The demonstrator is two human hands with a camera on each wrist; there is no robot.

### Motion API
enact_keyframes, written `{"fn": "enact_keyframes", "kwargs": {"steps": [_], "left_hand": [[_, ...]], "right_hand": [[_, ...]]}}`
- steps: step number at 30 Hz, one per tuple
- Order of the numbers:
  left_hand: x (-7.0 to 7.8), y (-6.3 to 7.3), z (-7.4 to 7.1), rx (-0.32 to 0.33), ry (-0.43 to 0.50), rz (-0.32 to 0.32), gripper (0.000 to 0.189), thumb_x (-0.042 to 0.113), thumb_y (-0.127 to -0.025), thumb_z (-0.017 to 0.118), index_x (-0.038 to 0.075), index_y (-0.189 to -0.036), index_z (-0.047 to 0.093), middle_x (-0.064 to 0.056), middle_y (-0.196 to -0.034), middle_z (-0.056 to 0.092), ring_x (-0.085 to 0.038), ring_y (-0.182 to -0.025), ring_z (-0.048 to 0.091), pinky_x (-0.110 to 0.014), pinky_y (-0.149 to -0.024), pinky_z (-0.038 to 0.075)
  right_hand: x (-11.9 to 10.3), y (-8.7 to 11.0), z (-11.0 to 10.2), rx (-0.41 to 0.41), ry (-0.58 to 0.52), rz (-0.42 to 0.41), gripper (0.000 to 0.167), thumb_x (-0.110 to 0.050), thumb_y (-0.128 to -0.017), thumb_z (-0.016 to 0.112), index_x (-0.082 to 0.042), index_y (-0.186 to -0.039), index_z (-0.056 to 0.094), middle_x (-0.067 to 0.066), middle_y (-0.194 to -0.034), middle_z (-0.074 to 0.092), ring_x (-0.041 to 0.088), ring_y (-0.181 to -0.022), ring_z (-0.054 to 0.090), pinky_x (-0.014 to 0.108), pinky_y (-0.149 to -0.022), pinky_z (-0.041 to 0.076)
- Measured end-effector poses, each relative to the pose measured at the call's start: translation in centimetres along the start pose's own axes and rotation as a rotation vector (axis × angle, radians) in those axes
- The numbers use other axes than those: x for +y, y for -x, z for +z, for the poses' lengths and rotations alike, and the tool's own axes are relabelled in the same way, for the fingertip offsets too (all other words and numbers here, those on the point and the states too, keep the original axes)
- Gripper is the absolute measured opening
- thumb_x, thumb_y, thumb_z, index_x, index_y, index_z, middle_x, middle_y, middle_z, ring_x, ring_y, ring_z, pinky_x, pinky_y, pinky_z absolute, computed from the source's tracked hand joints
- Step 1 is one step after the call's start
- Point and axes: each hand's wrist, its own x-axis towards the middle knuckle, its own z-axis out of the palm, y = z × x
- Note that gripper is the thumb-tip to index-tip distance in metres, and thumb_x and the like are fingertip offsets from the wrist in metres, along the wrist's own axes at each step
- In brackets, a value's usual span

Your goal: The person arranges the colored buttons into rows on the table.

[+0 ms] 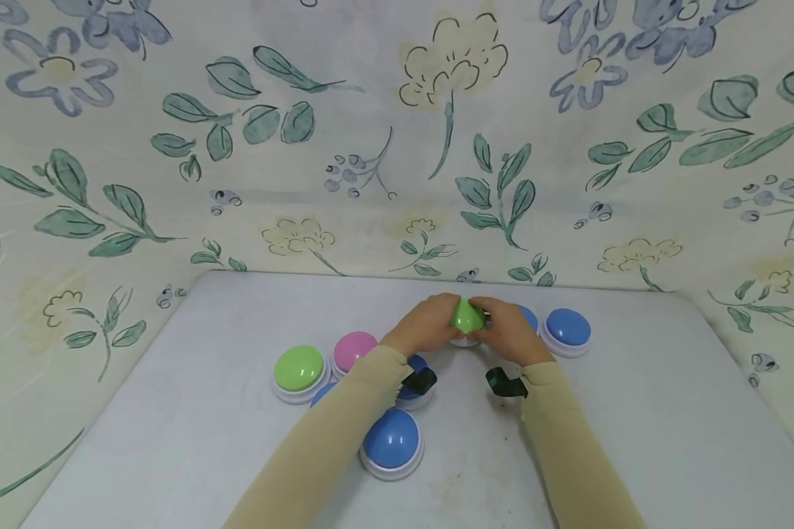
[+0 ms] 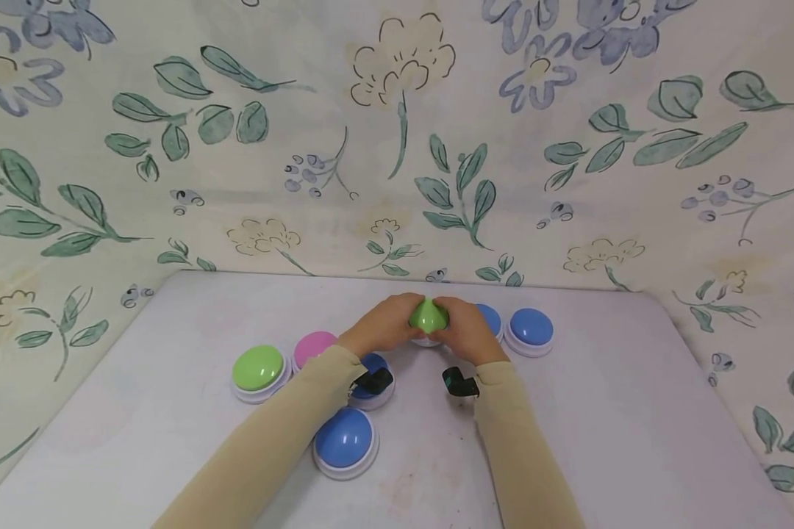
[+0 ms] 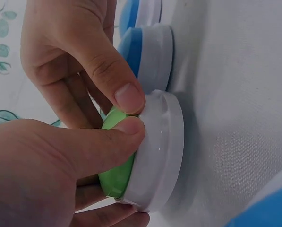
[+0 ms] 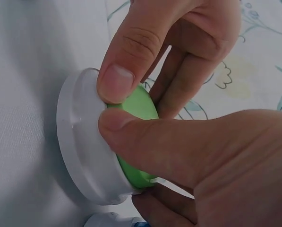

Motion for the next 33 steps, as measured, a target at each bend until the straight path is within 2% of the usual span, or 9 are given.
{"fn": "enact_keyframes", "kwargs": {"steps": [8, 13, 25, 33], "left_hand": [[0.0, -0.4, 0.4, -0.023, -0.029, 0.001, 0.033, 0.01, -0.092, 0.073, 0.002, -0.122, 0.06, -0.01, -0.113, 0.065, -0.022, -0.104, 0.061, -0.035, -0.099, 0.051], [-0.2, -0.5, 0.6, -0.02, -0.025, 0.025, 0.031, 0.01, -0.092, 0.073, 0.002, -0.12, 0.06, -0.011, -0.112, 0.065, -0.023, -0.103, 0.061, -0.036, -0.098, 0.051], [-0.8, -0.7, 0.5, -0.028, 0.033, 0.046, 0.035, 0.009, -0.094, 0.069, 0.002, -0.127, 0.059, -0.012, -0.119, 0.065, -0.025, -0.111, 0.06, -0.038, -0.104, 0.048], [-1.0, -0.9, 0.5, -0.053, 0.088, 0.039, 0.042, 0.005, -0.094, 0.068, -0.001, -0.133, 0.054, -0.014, -0.123, 0.062, -0.027, -0.111, 0.058, -0.039, -0.105, 0.047]], "right_hand": [[-0.2, -0.2, 0.5, -0.01, 0.044, 0.039, 0.059, -0.001, -0.086, 0.076, 0.009, -0.139, 0.051, 0.026, -0.139, 0.056, 0.04, -0.126, 0.056, 0.052, -0.107, 0.045], [-0.6, -0.2, 0.6, -0.014, 0.052, 0.053, 0.055, 0.002, -0.087, 0.073, 0.01, -0.138, 0.052, 0.026, -0.137, 0.057, 0.039, -0.123, 0.057, 0.051, -0.106, 0.046], [-1.0, -0.5, 0.9, -0.013, 0.126, 0.055, 0.055, 0.0, -0.09, 0.071, 0.011, -0.14, 0.049, 0.029, -0.142, 0.051, 0.041, -0.126, 0.054, 0.051, -0.107, 0.046], [-1.0, -0.5, 1.0, 0.002, 0.116, 0.077, 0.056, -0.001, -0.091, 0.071, 0.012, -0.14, 0.049, 0.03, -0.142, 0.051, 0.041, -0.126, 0.054, 0.052, -0.106, 0.046]]}}
